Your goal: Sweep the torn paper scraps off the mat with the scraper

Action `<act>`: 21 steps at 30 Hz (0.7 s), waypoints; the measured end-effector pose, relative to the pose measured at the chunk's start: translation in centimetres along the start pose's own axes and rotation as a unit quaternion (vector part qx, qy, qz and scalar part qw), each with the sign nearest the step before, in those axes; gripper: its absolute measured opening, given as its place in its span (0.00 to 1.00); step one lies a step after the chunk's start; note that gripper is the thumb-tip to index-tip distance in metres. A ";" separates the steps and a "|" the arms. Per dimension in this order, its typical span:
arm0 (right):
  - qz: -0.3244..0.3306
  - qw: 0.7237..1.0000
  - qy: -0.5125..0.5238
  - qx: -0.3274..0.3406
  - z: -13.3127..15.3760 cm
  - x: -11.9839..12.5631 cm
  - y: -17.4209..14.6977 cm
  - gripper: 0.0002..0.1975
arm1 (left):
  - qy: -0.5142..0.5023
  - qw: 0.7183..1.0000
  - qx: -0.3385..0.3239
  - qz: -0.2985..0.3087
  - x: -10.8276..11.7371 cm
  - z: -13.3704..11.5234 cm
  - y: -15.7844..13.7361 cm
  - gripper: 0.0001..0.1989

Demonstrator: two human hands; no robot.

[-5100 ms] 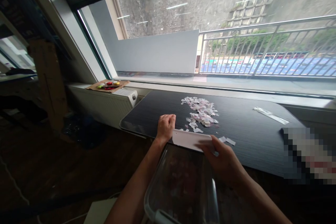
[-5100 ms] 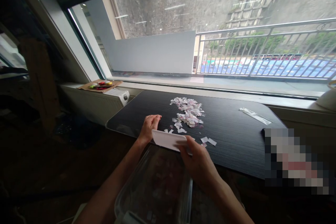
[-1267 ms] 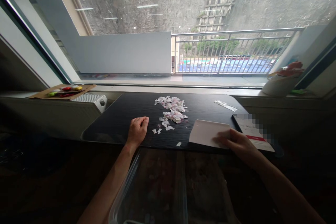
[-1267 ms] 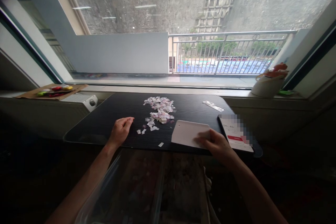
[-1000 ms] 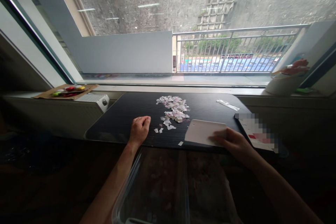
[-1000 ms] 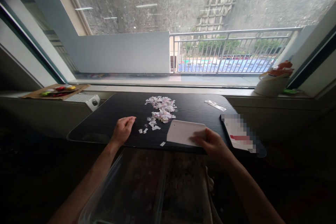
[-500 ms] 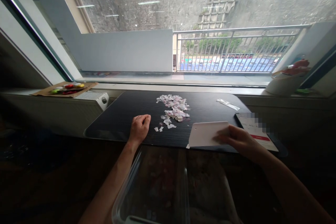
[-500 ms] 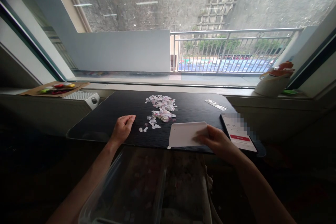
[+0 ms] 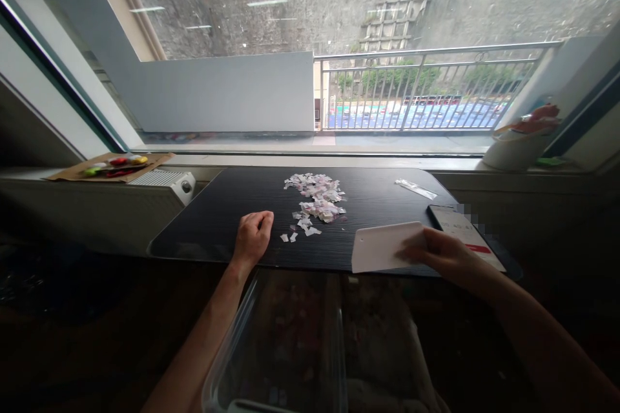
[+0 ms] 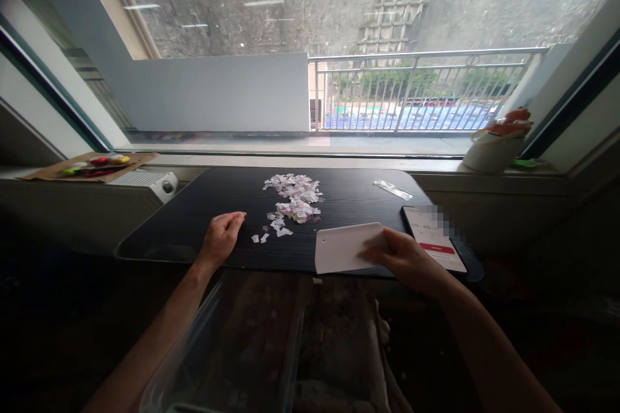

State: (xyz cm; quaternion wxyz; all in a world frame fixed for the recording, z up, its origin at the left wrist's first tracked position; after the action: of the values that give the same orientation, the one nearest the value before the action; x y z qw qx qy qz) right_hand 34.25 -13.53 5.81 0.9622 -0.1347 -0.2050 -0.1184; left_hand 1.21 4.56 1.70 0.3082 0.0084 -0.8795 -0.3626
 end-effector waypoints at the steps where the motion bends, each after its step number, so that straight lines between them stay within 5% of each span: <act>1: -0.007 1.000 -0.004 0.001 -0.1 0.3 -0.3 0.26 | 0.001 1.000 0.000 -0.001 0.0 0.0 0.0 0.20; 5: -0.037 0.996 0.081 0.027 -0.2 -0.3 0.0 0.23 | 0.009 1.000 0.000 0.000 0.1 -0.3 0.0 0.19; 9: -0.071 0.986 0.136 0.070 0.6 -3.8 2.7 0.27 | 0.017 1.000 -0.022 0.010 0.2 -0.8 0.1 0.17; 14: -0.099 0.985 0.088 0.110 1.9 -7.5 5.1 0.21 | 0.023 0.999 -0.029 0.012 0.1 -0.9 0.0 0.16; 21: -0.155 0.975 -0.009 0.158 3.2 -8.1 4.1 0.11 | 0.024 0.999 -0.029 0.009 -0.1 -1.2 -0.1 0.14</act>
State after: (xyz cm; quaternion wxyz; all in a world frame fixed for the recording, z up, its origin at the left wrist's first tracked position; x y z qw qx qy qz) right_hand 27.03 -7.34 4.26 0.9395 0.0509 -0.2477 -0.2309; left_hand 1.92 3.73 2.30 0.3322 0.0003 -0.8610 -0.3850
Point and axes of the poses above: each hand's wrist, its own y-axis towards the middle knuckle, its own x-axis out of the back of the hand, z = x × y, the point moved 4 cm from there along y, towards the middle knuckle, and after that the axes turned 13 degrees about -x, right-handed, at the moved point
